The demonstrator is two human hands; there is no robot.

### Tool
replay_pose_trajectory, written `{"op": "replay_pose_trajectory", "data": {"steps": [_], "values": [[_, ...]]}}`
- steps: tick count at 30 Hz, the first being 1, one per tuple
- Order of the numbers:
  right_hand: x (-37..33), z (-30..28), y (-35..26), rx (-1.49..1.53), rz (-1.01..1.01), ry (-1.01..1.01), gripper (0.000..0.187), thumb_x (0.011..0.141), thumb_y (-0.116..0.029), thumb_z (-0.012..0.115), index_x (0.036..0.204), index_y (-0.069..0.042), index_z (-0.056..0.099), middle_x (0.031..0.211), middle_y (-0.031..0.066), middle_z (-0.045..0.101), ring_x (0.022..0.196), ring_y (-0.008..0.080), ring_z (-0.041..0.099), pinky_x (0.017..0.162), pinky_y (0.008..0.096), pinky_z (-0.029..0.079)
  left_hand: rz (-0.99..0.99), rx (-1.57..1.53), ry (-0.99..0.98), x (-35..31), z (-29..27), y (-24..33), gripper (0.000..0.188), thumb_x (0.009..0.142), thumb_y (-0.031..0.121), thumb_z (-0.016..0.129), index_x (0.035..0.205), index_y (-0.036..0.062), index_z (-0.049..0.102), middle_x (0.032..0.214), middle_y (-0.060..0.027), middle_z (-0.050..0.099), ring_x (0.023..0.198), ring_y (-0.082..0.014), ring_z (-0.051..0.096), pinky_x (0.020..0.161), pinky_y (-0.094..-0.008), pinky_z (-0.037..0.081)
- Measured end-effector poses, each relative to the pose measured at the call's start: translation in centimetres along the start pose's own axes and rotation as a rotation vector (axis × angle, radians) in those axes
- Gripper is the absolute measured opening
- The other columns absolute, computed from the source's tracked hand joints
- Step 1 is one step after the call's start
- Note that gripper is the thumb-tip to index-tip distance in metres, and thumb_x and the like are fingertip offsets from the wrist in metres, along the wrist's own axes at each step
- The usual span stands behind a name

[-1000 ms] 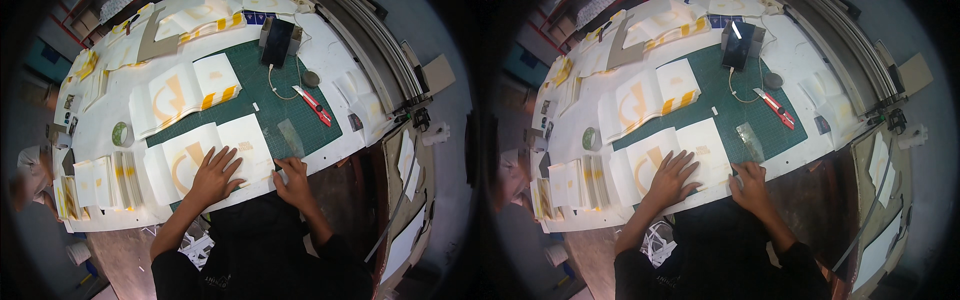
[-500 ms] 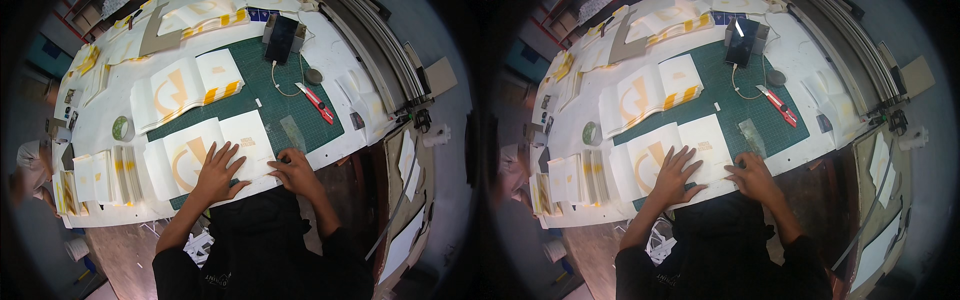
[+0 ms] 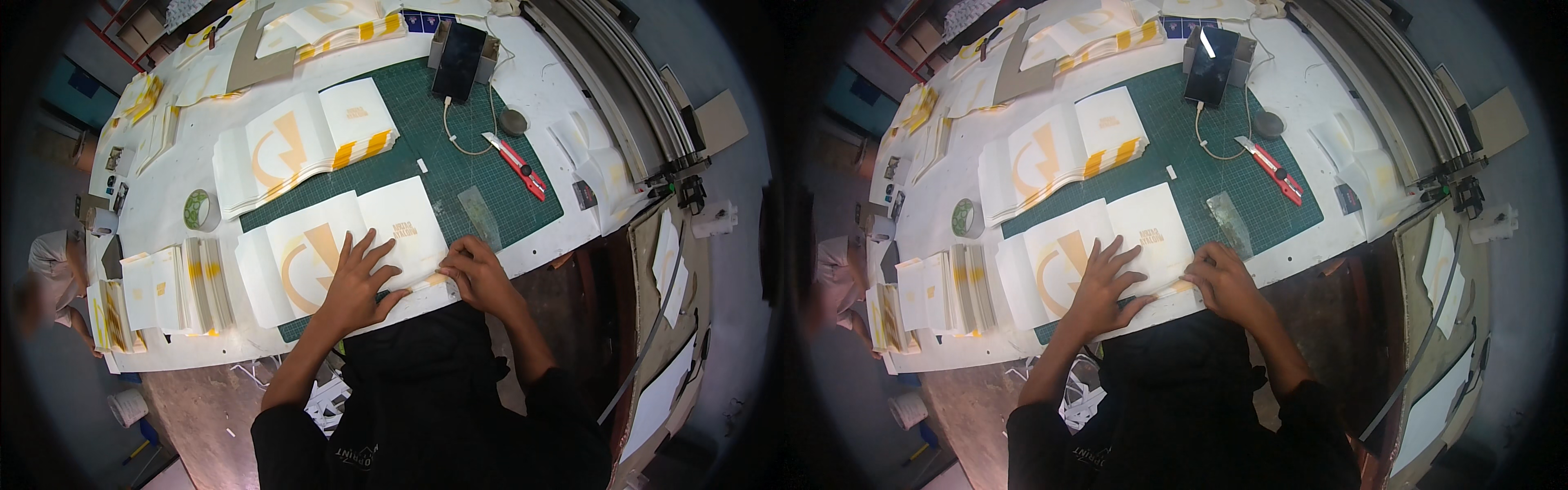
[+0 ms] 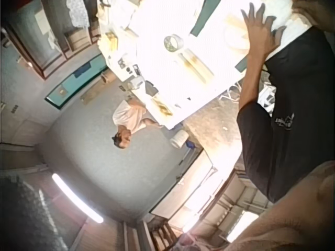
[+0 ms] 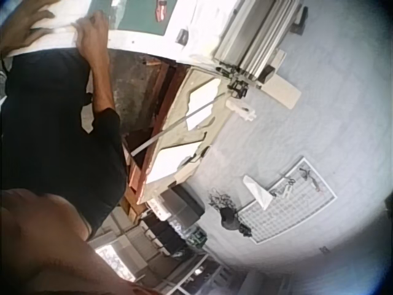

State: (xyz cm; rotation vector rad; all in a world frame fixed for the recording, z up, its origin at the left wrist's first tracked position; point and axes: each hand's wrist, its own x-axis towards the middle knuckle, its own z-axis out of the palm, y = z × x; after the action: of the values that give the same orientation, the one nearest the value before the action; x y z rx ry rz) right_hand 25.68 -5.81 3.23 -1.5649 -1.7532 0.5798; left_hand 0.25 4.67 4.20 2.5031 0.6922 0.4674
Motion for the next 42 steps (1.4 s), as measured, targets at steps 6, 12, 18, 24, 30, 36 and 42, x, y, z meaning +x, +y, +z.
{"op": "replay_pose_trajectory", "data": {"steps": [6,12,18,24,30,36,42], "values": [[0.7,-0.3,0.1,0.163,0.097,0.0,0.01,0.089,-0.008,0.081,0.096,-0.002,0.079,0.093,0.0073,0.063,0.08,0.0188,0.062,0.068,0.0316,0.05,-0.037,-0.054,-0.027,0.2,-0.3,0.0,0.022,0.084,0.027,0.085,0.096,0.0101,0.08,0.144,-0.0153,0.061,0.149,-0.0453,0.039,0.124,-0.0682,0.02],[1.4,-0.8,0.0,0.213,0.155,-0.036,0.011,0.087,-0.012,0.083,0.093,-0.003,0.08,0.087,0.0044,0.063,0.075,0.0143,0.059,0.061,0.0291,0.045,-0.061,-0.094,-0.037,0.2,-0.5,0.0,0.026,0.081,0.029,0.088,0.095,0.0092,0.08,0.144,-0.0148,0.061,0.149,-0.0447,0.038,0.125,-0.0685,0.019],[1.5,-0.7,0.1,0.209,0.161,-0.045,0.012,0.086,-0.012,0.084,0.093,-0.002,0.08,0.086,0.0045,0.062,0.069,0.0135,0.052,0.059,0.0301,0.042,-0.075,-0.1,-0.046,0.3,-0.4,0.0,0.03,0.081,0.031,0.089,0.098,0.0081,0.079,0.144,-0.0144,0.061,0.149,-0.0441,0.037,0.125,-0.0688,0.018],[1.5,-0.7,0.0,0.211,0.186,-0.048,0.013,0.087,-0.013,0.084,0.093,-0.002,0.08,0.085,0.0049,0.062,0.067,0.0136,0.051,0.059,0.0304,0.041,-0.082,-0.113,-0.042,0.3,-0.5,0.1,0.029,0.082,0.03,0.088,0.098,0.0078,0.079,0.144,-0.0143,0.061,0.149,-0.0442,0.038,0.125,-0.0684,0.018],[1.7,-0.4,0.0,0.171,0.161,-0.018,0.011,0.092,-0.01,0.079,0.093,0.001,0.076,0.081,0.0061,0.06,0.064,0.0137,0.049,0.057,0.0314,0.039,-0.096,-0.132,-0.025,0.3,-0.3,0.0,0.011,0.088,0.016,0.079,0.095,0.007,0.077,0.143,-0.0138,0.061,0.149,-0.0443,0.039,0.127,-0.0653,0.017],[1.7,0.2,0.3,0.135,0.102,0.036,0.011,0.093,-0.009,0.076,0.093,0.002,0.073,0.078,0.0065,0.057,0.062,0.0143,0.047,0.056,0.0319,0.039,-0.104,-0.142,-0.019,0.4,-0.2,0.1,0.007,0.091,0.013,0.076,0.091,0.0055,0.075,0.143,-0.0144,0.062,0.149,-0.045,0.038,0.127,-0.0649,0.017],[1.4,1.3,-0.8,0.266,0.264,0.347,0.033,0.099,-0.022,0.073,0.115,0.005,0.065,0.089,0.0149,0.068,0.067,0.0235,0.065,0.06,0.0319,0.052,-0.093,-0.152,0.039,0.1,0.0,-0.3,0.006,0.096,0.007,0.068,0.097,0.0017,0.065,0.14,-0.018,0.062,0.145,-0.045,0.045,0.124,-0.0658,0.023]]}}
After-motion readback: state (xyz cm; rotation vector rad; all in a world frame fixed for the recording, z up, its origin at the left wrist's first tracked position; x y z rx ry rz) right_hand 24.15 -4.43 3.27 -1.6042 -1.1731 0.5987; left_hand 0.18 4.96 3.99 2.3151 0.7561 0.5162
